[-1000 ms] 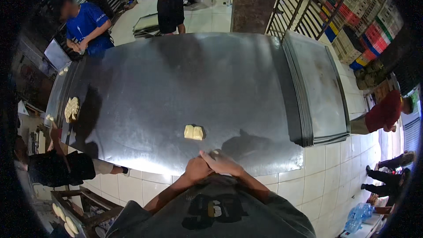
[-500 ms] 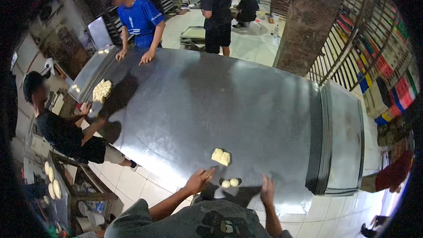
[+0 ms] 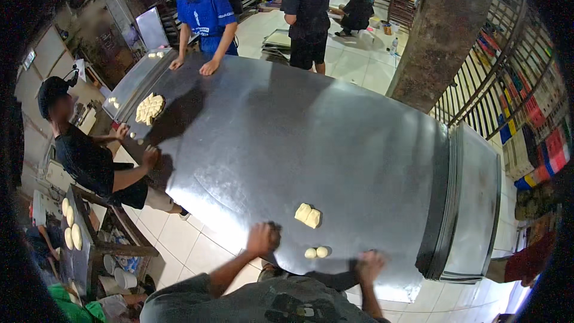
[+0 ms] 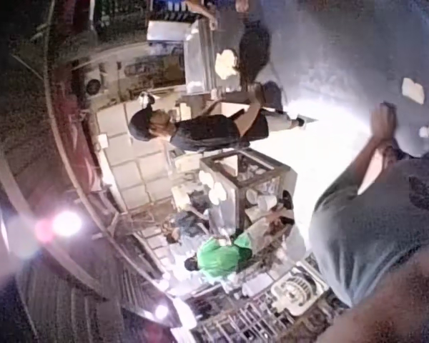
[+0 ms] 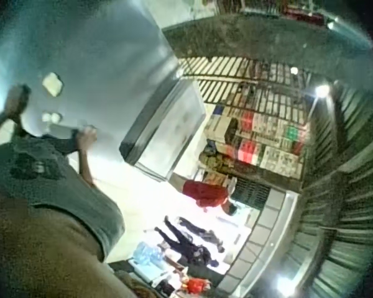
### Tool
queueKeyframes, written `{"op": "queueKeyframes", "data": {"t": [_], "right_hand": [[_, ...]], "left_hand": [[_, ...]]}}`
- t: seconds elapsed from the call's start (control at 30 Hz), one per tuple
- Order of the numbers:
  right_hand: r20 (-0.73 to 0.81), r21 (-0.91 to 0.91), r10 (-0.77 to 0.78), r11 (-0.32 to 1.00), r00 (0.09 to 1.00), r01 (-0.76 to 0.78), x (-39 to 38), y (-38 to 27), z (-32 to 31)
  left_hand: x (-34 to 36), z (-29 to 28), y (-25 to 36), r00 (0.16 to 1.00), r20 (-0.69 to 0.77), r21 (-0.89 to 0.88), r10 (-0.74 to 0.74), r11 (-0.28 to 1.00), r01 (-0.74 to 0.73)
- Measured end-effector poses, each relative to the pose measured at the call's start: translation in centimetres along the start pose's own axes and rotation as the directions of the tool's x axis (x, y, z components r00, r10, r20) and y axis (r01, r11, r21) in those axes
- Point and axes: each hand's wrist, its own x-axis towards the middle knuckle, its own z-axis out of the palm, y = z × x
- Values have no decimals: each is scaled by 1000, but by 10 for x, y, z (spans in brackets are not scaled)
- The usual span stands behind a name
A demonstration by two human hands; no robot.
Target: Roll and shape dough balls on a production table in a bakery environment.
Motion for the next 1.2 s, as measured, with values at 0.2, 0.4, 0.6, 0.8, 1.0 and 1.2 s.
{"op": "queueKeyframes", "data": {"t": [0.2, 0.4, 0.6, 0.8, 1.0, 1.2], "right_hand": [[122, 464, 236, 845, 964, -265, 78, -39, -19], [-20, 62, 91, 994, 996, -90, 47, -2, -46], [231, 530, 245, 780, 942, -332, 44, -71, -50], [-13, 232, 303, 928, 953, -292, 68, -25, -29], [-75, 499, 162, 860, 984, -103, 32, -64, -38], [344, 770, 52, 556, 937, -314, 68, -46, -103]], "left_hand": [[43, 25, 12, 980, -94, -161, -175, 974, 158], [11, -42, -28, 991, -102, 124, 84, 990, -71], [-20, 23, -25, 994, -94, -32, 64, 997, -67], [17, -34, -28, 962, 51, -8, -268, 963, 269], [-32, -17, 17, 997, -73, -31, -31, 999, 29], [-32, -106, 37, 944, 148, -537, -296, 777, 328]]}}
